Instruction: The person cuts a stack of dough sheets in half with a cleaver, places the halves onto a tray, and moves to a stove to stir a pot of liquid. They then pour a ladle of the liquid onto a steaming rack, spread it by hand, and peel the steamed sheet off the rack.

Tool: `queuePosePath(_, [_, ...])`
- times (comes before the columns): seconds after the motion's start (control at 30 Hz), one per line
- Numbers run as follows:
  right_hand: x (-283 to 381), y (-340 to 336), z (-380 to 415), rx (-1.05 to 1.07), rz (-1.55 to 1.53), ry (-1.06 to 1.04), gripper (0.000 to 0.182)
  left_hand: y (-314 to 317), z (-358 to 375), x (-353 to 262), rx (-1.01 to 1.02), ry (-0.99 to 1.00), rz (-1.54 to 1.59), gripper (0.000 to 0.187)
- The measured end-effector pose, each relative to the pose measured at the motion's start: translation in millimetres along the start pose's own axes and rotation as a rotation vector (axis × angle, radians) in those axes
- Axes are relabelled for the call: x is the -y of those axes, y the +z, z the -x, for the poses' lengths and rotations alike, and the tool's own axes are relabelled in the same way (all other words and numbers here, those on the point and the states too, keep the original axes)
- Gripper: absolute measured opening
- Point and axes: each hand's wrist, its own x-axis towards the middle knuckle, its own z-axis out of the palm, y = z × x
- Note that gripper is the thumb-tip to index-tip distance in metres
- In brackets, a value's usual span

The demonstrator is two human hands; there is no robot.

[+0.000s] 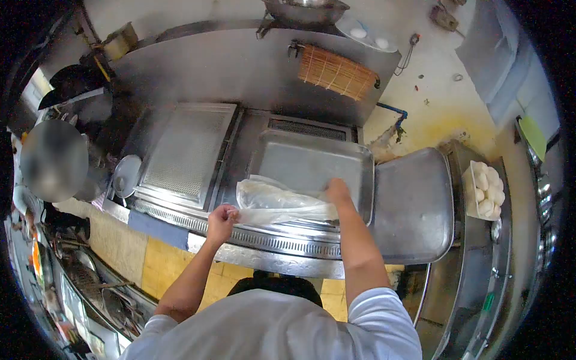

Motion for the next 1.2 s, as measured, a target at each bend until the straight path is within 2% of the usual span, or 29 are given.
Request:
queuePosePath(0.07, [-5,-4,14,-0.15,-0.09,0.184,0.021,2,-2,14,0.01,0.013,0.067,0.011])
queuePosePath(0.17, [-6,-39,43,-0.147,-0.269,0.093,0.023,2,-3,14,0.033,-0.016,0.074,0.01])
queuePosePath(0.27, [-15,-28,64,-0.013,-0.222,-0.187,0.024,3,-10,5,0.032,-0.01,0.009,0.013])
queuePosePath(0.37, [-8,-30,75,0.093,-0.054,-0.135,0.024,2,-8,-13,0.018,0.026,-0.068,0.017])
queuePosePath(0.47, [-4,-42,89,0.077,-0.041,-0.13,0.023,2,-13,-8,0.008,0.024,-0.047,0.016])
queuePosePath(0.57, [-21,-29,87,0.219,-0.121,-0.014,0.02,2,-16,-9,-0.002,0.019,-0.018,0.014])
queuePosePath(0.67, [-23,-43,96,0.178,-0.193,-0.018,0.017,-1,-15,-11,-0.025,0.055,-0.028,0.013])
queuePosePath(0.77, [-41,-54,95,-0.2,-0.207,-0.135,0.016,-7,-19,-30,-0.084,0.117,0.022,0.011])
queuePosePath(0.87, [-20,-125,98,-0.327,-0.501,0.04,0.014,-15,-27,-86,-0.21,0.224,0.089,0.011])
queuePosePath(0.93, [3,-190,101,-0.392,-0.574,-0.008,0.015,-27,-39,-122,-0.338,0.34,-0.092,0.015])
queuePosePath(1.0, [14,-242,97,-0.518,-0.548,-0.12,0.015,-32,-40,-187,-0.464,0.392,-0.066,0.012])
queuePosePath(1.07, [30,-290,94,-0.616,-0.688,-0.23,0.015,-43,-54,-227,-0.534,0.512,0.071,0.016])
queuePosePath(1.13, [54,-341,98,-0.731,-0.688,-0.282,0.014,-59,-58,-273,-0.604,0.577,0.05,0.017])
queuePosePath(1.2, [71,-383,101,-0.744,-0.731,-0.351,0.015,-78,-65,-303,-0.613,0.648,0.12,0.018])
